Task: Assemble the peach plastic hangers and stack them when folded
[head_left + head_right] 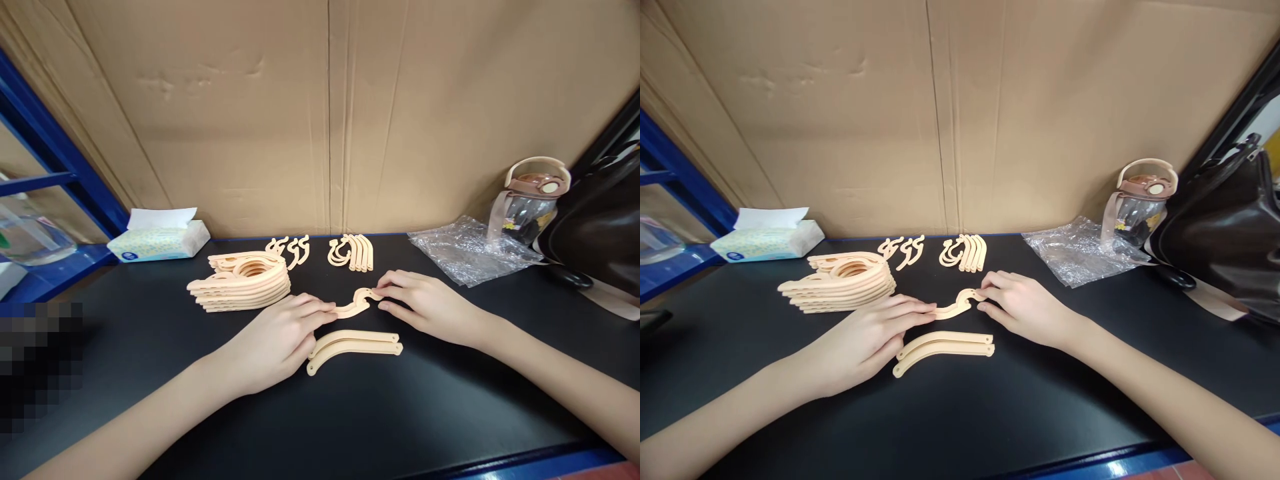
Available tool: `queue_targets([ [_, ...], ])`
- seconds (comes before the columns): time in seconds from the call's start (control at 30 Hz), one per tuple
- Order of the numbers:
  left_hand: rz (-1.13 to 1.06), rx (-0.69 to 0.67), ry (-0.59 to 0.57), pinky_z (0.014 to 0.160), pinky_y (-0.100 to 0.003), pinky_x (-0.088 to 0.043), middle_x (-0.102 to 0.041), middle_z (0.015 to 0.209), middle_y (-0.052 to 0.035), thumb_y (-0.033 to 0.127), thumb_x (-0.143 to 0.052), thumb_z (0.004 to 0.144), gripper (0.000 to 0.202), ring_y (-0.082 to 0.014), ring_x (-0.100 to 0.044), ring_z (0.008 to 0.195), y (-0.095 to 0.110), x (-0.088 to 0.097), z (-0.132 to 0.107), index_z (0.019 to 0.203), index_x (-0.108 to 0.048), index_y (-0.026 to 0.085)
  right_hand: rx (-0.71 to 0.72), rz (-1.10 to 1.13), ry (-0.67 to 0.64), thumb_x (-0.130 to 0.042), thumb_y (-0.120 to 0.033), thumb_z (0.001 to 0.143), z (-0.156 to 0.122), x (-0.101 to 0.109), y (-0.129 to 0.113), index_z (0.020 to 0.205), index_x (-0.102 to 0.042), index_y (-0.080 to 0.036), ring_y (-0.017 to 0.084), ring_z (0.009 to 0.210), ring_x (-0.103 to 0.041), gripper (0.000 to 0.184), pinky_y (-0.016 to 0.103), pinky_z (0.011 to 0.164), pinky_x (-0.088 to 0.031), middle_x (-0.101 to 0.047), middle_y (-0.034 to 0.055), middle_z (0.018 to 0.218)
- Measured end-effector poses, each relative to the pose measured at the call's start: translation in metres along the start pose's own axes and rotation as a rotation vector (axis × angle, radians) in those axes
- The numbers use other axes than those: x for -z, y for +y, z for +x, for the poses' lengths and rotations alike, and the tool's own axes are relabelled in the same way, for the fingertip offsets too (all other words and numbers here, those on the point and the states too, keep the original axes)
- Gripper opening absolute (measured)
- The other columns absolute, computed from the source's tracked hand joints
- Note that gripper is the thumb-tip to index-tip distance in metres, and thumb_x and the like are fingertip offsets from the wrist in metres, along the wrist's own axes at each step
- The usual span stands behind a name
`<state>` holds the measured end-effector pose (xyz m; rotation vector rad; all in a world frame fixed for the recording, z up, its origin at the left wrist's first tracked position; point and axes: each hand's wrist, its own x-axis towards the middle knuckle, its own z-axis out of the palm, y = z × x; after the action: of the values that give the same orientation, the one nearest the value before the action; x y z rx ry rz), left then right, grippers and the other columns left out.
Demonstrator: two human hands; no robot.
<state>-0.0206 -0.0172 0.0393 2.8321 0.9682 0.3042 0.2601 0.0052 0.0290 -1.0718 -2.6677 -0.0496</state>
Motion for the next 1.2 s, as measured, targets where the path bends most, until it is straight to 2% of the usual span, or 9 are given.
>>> queue_targets([
  [0.27, -0.155, -0.030, -0.028, 0.112, -0.041, -0.036, -0.046, 0.147, -0.0018, 0.012, -0.036, 0.095, 0.047, -0.0200, -0.039, 0.136, -0.001, -0.005, 0.002, 0.139, -0.047, 0.023, -0.016, -0.199, 0.043, -0.036, -0.028, 0.101, -0.001, -0.001, 0.010, 0.087, -0.071, -0.019, 0.019, 0.074, -0.062, 0.039, 0.035, 0.070, -0.049, -0.066, 0.0063, 0.089],
  [0.4, -0.192, -0.027, -0.038, 0.114, -0.042, -0.033, -0.042, 0.149, -0.0008, 0.018, -0.034, 0.099, 0.045, -0.0194, -0.034, 0.139, -0.002, -0.010, 0.004, 0.143, -0.042, 0.025, -0.045, -0.237, 0.020, -0.037, -0.029, 0.100, -0.002, -0.002, 0.014, 0.086, -0.070, -0.019, 0.019, 0.074, -0.062, 0.038, 0.035, 0.069, -0.049, -0.066, 0.0058, 0.089],
  [0.63, -0.225, 0.022, -0.046, 0.117, -0.038, -0.025, -0.038, 0.152, 0.0000, 0.030, -0.026, 0.104, 0.043, -0.0150, -0.028, 0.142, 0.002, -0.013, 0.008, 0.145, -0.037, 0.021, -0.117, -0.256, -0.010, -0.040, -0.027, 0.099, -0.004, 0.000, 0.017, 0.087, -0.069, -0.019, 0.019, 0.072, -0.063, 0.032, 0.034, 0.066, -0.049, -0.066, 0.0049, 0.090],
  [1.07, -0.136, 0.098, -0.037, 0.116, -0.044, -0.025, -0.035, 0.153, -0.0065, 0.039, -0.024, 0.104, 0.048, -0.0218, -0.026, 0.143, 0.001, -0.017, 0.007, 0.143, -0.041, 0.018, -0.122, -0.263, -0.025, -0.043, -0.026, 0.098, -0.003, 0.001, 0.016, 0.087, -0.069, -0.017, 0.019, 0.075, -0.063, 0.029, 0.032, 0.067, -0.049, -0.065, 0.0051, 0.088],
  [1.2, -0.117, 0.096, -0.041, 0.116, -0.042, -0.025, -0.036, 0.152, -0.0066, 0.043, -0.024, 0.104, 0.050, -0.0221, -0.027, 0.143, 0.000, -0.018, 0.008, 0.143, -0.042, 0.017, -0.141, -0.268, -0.031, -0.046, -0.025, 0.097, -0.002, 0.002, 0.014, 0.084, -0.066, -0.017, 0.018, 0.074, -0.062, 0.025, 0.031, 0.067, -0.047, -0.063, 0.0037, 0.086],
])
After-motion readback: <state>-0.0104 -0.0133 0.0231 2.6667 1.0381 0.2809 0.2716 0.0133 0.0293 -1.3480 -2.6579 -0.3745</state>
